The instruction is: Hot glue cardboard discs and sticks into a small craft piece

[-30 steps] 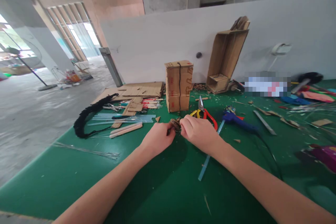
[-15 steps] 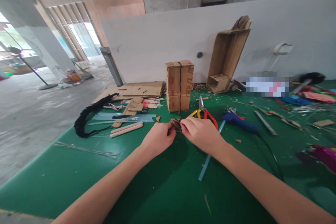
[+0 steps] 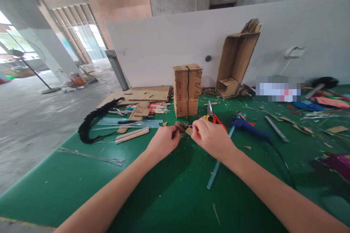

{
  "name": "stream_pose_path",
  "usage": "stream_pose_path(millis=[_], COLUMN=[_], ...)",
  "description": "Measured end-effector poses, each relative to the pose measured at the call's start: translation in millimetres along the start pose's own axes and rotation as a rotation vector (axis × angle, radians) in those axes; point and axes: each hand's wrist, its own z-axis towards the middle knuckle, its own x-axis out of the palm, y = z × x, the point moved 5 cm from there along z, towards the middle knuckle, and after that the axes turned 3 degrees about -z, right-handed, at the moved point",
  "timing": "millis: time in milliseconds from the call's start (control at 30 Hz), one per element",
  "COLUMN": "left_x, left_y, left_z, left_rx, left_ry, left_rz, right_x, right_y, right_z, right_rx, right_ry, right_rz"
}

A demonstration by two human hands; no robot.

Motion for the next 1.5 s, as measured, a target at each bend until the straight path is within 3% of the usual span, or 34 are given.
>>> stream_pose_path(millis=[100,200,400,467,600,700,800,900,1033,1167,1333,1433,1500], left_x=[-5.4,-10.9,-15.3,-15.5,-17.4,-20.4,-23.2,-25.9,-27.0,-26.6,-27.6,-28.4,-27.8], left_y=[6,10,11,9,4,3,1,1,3,2,-1,-3,-4], left_z=[3,4,5,4,2,1,1,1,1,0,-1,-1,-1], left_rx=[0.005,-0.005,-0.035,-0.033,-0.019,-0.022,-0.011,0.0,0.027,0.066,0.062,0.06,0.081], left_ry=[-0.09,-0.156,-0.172,-0.163,-0.171,-0.199,-0.222,-0.248,-0.254,-0.246,-0.238,-0.237,-0.235], left_rz=[0.041,0.048,-0.044,-0.07,-0.079,-0.033,0.016,0.042,0.06,0.074,0.071,0.081,0.071], right_x=[0,5,-3,-10,-4,7,24,29,13,-11,-25,-26,-21], right_y=[-6,-5,-11,-30,-101,-147,-166,-162,-153,-154,-115,-76,-55], right_z=[-3,-5,4,6,-24,-59,-84,-87,-75,-57,-36,-34,-35], right_rx=[0.063,0.032,-0.021,0.02,0.292,0.4,0.469,0.496,0.572,0.634,0.382,0.312,0.403], right_ry=[0.063,0.152,0.19,0.248,0.645,0.781,0.881,0.863,0.792,0.55,0.163,0.111,0.162], right_rz=[0.032,0.038,0.07,-0.008,-0.208,-0.289,-0.264,-0.253,-0.301,-0.32,0.155,0.46,0.706])
